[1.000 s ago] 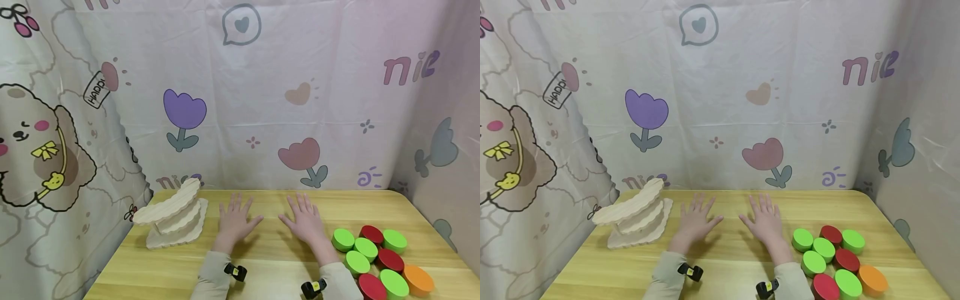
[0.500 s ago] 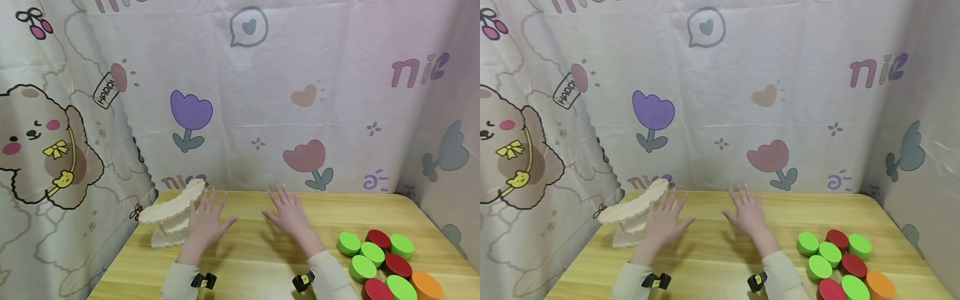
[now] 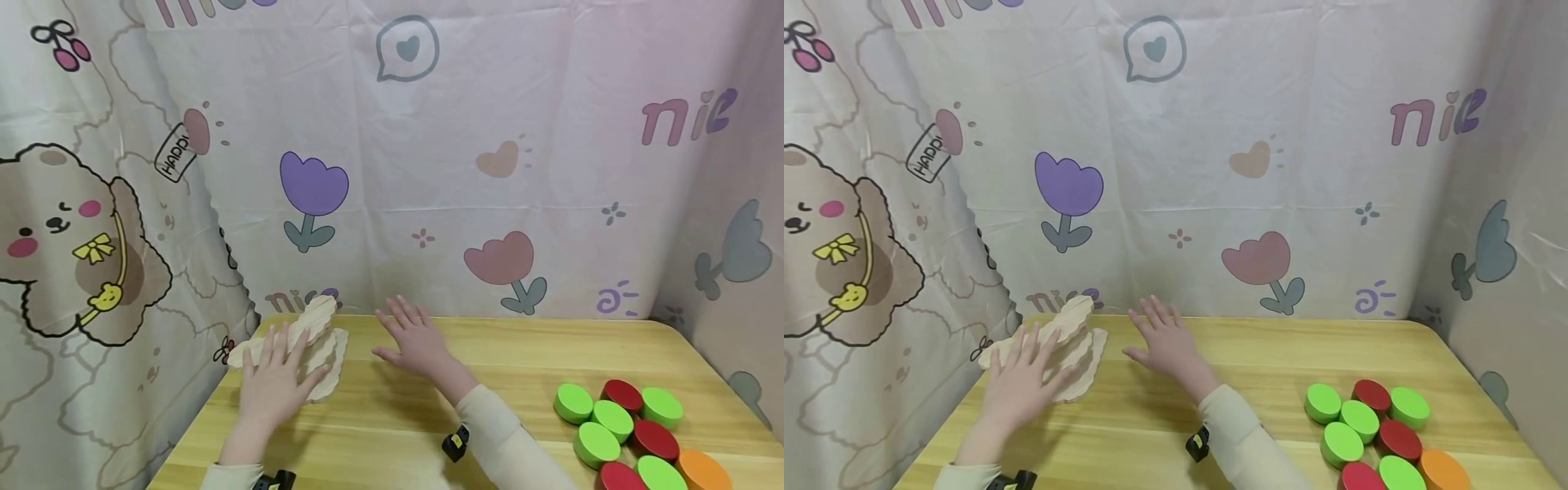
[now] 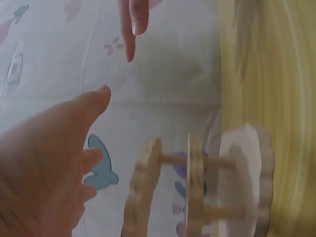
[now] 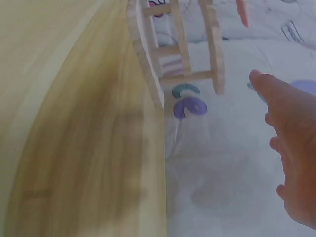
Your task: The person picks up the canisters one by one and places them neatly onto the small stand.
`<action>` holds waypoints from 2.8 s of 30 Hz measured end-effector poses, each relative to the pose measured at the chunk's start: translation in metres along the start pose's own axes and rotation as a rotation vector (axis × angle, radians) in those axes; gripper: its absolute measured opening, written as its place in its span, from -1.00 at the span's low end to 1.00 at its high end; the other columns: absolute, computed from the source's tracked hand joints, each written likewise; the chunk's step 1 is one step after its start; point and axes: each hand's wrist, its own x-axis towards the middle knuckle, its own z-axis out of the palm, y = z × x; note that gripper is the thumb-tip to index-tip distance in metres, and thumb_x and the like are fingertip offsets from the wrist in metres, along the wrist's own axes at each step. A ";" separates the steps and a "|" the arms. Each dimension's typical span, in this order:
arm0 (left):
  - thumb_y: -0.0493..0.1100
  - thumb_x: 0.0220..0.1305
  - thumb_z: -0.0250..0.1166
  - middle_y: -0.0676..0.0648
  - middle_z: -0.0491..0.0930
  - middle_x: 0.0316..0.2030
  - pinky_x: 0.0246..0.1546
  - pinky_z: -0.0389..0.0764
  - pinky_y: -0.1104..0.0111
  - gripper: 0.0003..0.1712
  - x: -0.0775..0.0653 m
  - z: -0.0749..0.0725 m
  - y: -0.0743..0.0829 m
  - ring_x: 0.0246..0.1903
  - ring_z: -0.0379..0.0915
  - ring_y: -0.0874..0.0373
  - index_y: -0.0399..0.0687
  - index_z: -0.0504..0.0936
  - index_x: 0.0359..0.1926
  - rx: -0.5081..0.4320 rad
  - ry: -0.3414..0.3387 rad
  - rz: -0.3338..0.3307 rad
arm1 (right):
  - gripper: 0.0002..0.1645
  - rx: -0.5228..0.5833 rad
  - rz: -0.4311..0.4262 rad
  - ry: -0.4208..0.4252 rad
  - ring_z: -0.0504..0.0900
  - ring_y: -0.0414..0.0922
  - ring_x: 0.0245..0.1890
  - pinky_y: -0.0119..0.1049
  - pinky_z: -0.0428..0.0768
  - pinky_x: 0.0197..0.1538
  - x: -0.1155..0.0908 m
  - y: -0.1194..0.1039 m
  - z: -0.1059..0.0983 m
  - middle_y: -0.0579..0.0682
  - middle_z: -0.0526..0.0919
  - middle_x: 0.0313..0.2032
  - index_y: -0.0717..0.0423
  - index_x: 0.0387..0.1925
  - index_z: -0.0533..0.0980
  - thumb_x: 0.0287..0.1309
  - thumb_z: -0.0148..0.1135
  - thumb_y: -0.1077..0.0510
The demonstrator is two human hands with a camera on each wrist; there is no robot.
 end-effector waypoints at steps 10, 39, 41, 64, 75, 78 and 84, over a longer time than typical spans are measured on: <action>0.48 0.29 -0.05 -0.30 -0.17 0.53 0.33 -0.43 -0.41 -0.04 -0.020 -0.009 -0.038 0.53 -0.43 -0.24 0.05 0.09 0.52 0.013 -0.003 -0.050 | -0.07 0.006 -0.108 -0.042 -0.19 -0.05 0.58 0.04 -0.09 0.57 0.031 -0.025 -0.001 -0.06 -0.10 0.56 -0.15 0.54 -0.03 0.31 -0.16 -0.46; 0.40 0.24 0.14 -0.39 -0.16 0.51 0.30 0.01 -0.37 0.08 -0.030 0.004 -0.078 0.49 -0.19 -0.31 -0.12 0.00 0.53 -0.084 0.003 0.008 | -0.15 0.095 -0.121 -0.190 -0.19 -0.09 0.58 0.00 -0.12 0.58 0.083 -0.048 0.022 -0.12 -0.05 0.55 -0.08 0.54 -0.03 0.40 -0.13 -0.32; 0.40 0.24 0.15 -0.38 -0.16 0.51 0.31 0.02 -0.36 0.07 -0.029 0.003 -0.078 0.49 -0.18 -0.31 -0.11 0.01 0.53 -0.102 -0.006 0.010 | -0.16 0.088 -0.112 -0.182 -0.18 -0.09 0.58 0.00 -0.13 0.57 0.084 -0.047 0.022 -0.12 -0.04 0.55 -0.08 0.53 -0.02 0.40 -0.13 -0.32; 0.35 0.25 0.18 -0.25 -0.14 0.54 0.26 0.07 -0.40 -0.03 -0.005 0.000 -0.085 0.46 -0.11 -0.38 0.01 0.11 0.51 -0.232 -0.087 0.064 | -0.21 0.039 -0.110 -0.114 0.02 -0.03 0.54 -0.01 -0.02 0.56 0.059 -0.032 0.012 -0.03 0.20 0.48 0.04 0.47 0.16 0.37 0.01 -0.24; 0.34 0.25 0.19 -0.29 0.01 0.51 0.23 0.12 -0.42 -0.07 0.009 0.005 -0.078 0.45 -0.04 -0.36 0.02 0.17 0.49 -0.217 -0.083 0.120 | -0.22 0.006 -0.068 -0.065 0.08 -0.02 0.53 -0.05 0.09 0.54 0.043 -0.025 0.011 0.02 0.28 0.44 0.10 0.43 0.23 0.34 0.06 -0.22; 0.33 0.24 0.21 -0.30 0.04 0.49 0.24 0.12 -0.42 -0.08 0.013 0.006 -0.075 0.43 -0.02 -0.38 0.00 0.19 0.48 -0.206 -0.073 0.143 | -0.22 0.012 -0.056 -0.044 0.12 0.00 0.51 -0.04 0.12 0.53 0.039 -0.023 0.010 0.04 0.31 0.43 0.13 0.41 0.26 0.32 0.10 -0.20; 0.31 0.24 0.22 -0.30 0.07 0.48 0.28 0.14 -0.36 -0.09 0.017 0.009 -0.069 0.43 0.02 -0.35 -0.04 0.23 0.46 -0.182 -0.058 0.188 | -0.24 0.000 -0.038 -0.017 0.17 0.01 0.49 -0.04 0.15 0.52 0.031 -0.018 0.007 0.05 0.36 0.40 0.15 0.38 0.30 0.29 0.14 -0.18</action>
